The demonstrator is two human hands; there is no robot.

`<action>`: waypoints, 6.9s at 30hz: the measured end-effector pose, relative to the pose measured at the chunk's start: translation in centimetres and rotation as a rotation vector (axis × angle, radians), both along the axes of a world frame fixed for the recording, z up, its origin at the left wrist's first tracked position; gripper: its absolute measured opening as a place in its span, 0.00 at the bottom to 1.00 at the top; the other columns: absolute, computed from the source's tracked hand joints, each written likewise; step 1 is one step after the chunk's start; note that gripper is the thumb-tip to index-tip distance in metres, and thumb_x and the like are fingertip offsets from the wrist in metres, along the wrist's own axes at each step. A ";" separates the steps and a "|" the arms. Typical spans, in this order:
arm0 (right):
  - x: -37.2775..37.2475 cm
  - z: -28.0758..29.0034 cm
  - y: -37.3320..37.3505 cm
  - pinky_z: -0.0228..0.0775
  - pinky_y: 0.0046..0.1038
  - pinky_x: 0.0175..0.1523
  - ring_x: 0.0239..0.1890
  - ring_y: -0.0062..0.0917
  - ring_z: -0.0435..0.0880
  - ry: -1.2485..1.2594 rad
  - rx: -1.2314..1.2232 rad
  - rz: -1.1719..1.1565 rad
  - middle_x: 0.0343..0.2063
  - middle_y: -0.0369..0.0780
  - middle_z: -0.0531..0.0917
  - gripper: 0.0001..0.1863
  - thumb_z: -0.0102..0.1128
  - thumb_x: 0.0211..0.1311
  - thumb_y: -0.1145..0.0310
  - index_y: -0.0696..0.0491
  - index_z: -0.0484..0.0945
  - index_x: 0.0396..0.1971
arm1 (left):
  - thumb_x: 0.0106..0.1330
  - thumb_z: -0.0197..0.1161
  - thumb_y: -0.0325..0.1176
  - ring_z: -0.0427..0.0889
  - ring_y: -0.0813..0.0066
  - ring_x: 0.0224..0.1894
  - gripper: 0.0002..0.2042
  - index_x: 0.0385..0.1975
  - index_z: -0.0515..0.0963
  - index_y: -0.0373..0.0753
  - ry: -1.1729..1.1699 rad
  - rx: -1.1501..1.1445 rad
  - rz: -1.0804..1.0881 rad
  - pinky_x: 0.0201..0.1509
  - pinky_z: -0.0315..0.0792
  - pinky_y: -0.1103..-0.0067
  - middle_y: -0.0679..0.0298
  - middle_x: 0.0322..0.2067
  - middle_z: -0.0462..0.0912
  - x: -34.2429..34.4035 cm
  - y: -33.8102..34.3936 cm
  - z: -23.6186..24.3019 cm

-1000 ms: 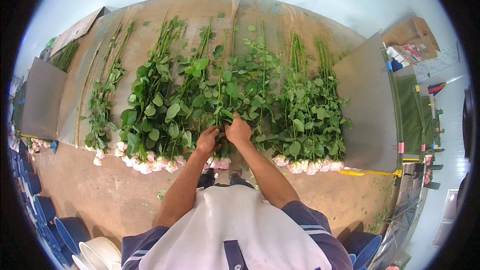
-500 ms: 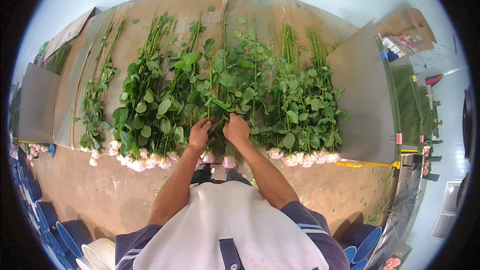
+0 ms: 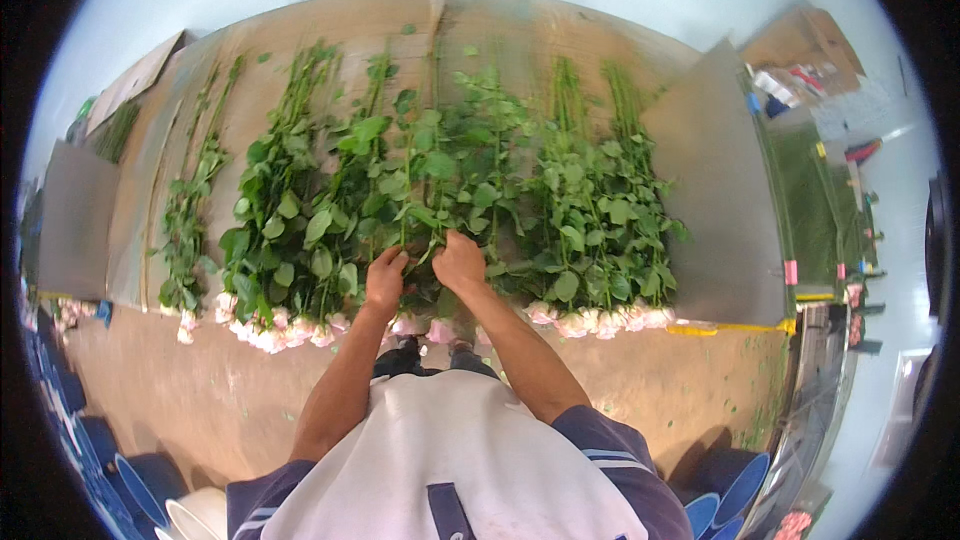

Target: The person repeatedly picks up rose stems, removes leaves by hand, and places the trimmed stems into a cardboard box. The task continues throughout the clip with the same repetitive leaf-removal action.

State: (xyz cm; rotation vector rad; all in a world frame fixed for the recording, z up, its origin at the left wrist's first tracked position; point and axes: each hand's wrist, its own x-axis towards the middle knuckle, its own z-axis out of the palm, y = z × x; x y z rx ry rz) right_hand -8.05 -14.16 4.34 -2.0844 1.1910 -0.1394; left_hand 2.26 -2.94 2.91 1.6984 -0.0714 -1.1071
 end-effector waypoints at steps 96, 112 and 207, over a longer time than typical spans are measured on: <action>4.9 -1.4 0.7 0.72 0.39 0.35 0.29 0.33 0.79 -0.075 0.449 -0.186 0.28 0.46 0.80 0.22 0.54 0.62 0.63 0.61 0.71 0.52 | 0.57 0.60 0.29 0.74 0.47 0.50 0.20 0.52 0.71 0.37 -0.929 0.286 -0.320 0.53 0.69 0.63 0.48 0.47 0.75 7.5 5.9 -0.2; 1.1 0.1 -1.3 0.70 0.43 0.50 0.45 0.47 0.79 0.057 0.049 -0.176 0.40 0.54 0.81 0.22 0.58 0.56 0.61 0.61 0.76 0.46 | 0.58 0.60 0.31 0.76 0.51 0.40 0.12 0.42 0.75 0.37 -1.233 0.117 -0.147 0.43 0.71 0.65 0.52 0.36 0.77 3.6 5.7 2.8; 4.7 0.2 6.8 0.66 0.36 0.48 0.42 0.32 0.76 -0.439 0.787 -0.286 0.44 0.43 0.79 0.26 0.46 0.66 0.50 0.59 0.75 0.47 | 0.54 0.63 0.46 0.82 0.54 0.36 0.21 0.34 0.79 0.30 -0.568 0.206 -0.778 0.39 0.75 0.62 0.44 0.35 0.81 4.7 4.3 0.5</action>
